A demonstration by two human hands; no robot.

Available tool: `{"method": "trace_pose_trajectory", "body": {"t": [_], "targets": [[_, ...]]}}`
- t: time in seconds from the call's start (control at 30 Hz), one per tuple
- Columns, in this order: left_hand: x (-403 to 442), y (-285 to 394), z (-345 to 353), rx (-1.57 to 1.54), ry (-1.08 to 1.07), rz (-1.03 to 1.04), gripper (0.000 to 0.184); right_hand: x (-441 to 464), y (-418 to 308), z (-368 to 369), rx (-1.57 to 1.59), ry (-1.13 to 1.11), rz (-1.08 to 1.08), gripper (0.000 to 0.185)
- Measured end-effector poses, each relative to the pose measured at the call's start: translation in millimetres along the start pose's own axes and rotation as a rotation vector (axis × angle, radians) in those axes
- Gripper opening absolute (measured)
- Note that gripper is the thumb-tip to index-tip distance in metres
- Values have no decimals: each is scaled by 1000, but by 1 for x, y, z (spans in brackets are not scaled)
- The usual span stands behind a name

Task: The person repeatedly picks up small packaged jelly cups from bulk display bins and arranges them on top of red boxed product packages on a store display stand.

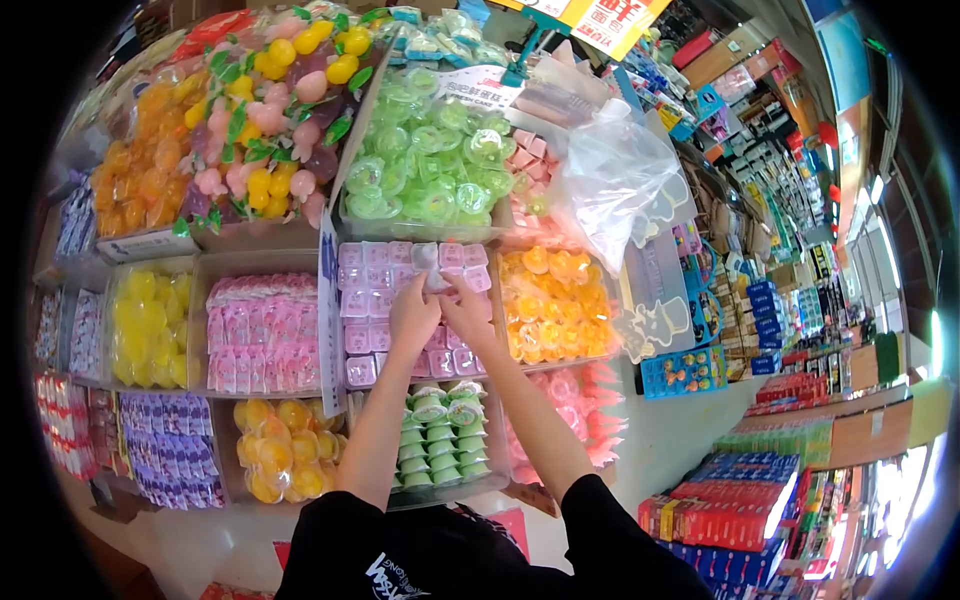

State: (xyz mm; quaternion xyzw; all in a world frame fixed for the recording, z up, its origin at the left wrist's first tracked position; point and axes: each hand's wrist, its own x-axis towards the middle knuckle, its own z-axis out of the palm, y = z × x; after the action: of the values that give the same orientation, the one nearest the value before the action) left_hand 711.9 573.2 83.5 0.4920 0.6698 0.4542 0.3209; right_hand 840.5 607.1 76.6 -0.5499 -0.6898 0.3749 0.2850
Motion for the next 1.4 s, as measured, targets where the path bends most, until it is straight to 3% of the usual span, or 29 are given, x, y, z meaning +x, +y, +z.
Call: {"method": "trace_pose_trajectory", "body": {"t": [0.13, 0.17, 0.27, 0.3, 0.4, 0.53, 0.67, 0.7, 0.8, 0.9, 1.13, 1.23, 1.33, 1.4], "targets": [[-23, 27, -10, -2, -7, -66, 35, -27, -25, -7, 229, 24, 100, 39], [-31, 39, -12, 41, 15, -79, 21, -33, -26, -8, 243, 56, 76, 33], [-55, 50, -7, 5, -15, -30, 17, -55, -27, -17, 365, 81, 41, 29], [-65, 55, -6, 95, -30, 20, 15, -65, -30, -24, 441, 84, 94, 23], [-98, 71, 0, -28, -12, 213, 14, -103, -44, -51, 532, 156, 77, 19], [-148, 98, 10, -175, -139, 363, 11, -175, -47, -87, 659, 388, 89, 32], [-209, 125, 26, -260, -466, 477, 11, -279, -45, -128, 622, 568, 23, 44], [-227, 135, 29, -272, -577, 460, 12, -309, -41, -135, 646, 591, 18, 56], [-287, 147, 50, -368, -791, 693, 15, -407, -51, -152, 650, 714, 177, 64], [-355, 167, 55, -345, -1108, 771, 14, -507, -51, -144, 624, 848, 223, 62], [-525, 167, 45, -368, -1789, 1124, 18, -720, -66, -44, 641, 1248, 224, 57], [-591, 163, 20, -287, -2039, 1133, 19, -782, -96, 1, 682, 1434, 258, 52], [-649, 139, 4, -224, -2177, 1187, 19, -826, -119, 48, 683, 1639, 216, 50], [-684, 135, -11, -198, -2259, 1200, 18, -853, -132, 73, 537, 1747, 361, 50]]}}
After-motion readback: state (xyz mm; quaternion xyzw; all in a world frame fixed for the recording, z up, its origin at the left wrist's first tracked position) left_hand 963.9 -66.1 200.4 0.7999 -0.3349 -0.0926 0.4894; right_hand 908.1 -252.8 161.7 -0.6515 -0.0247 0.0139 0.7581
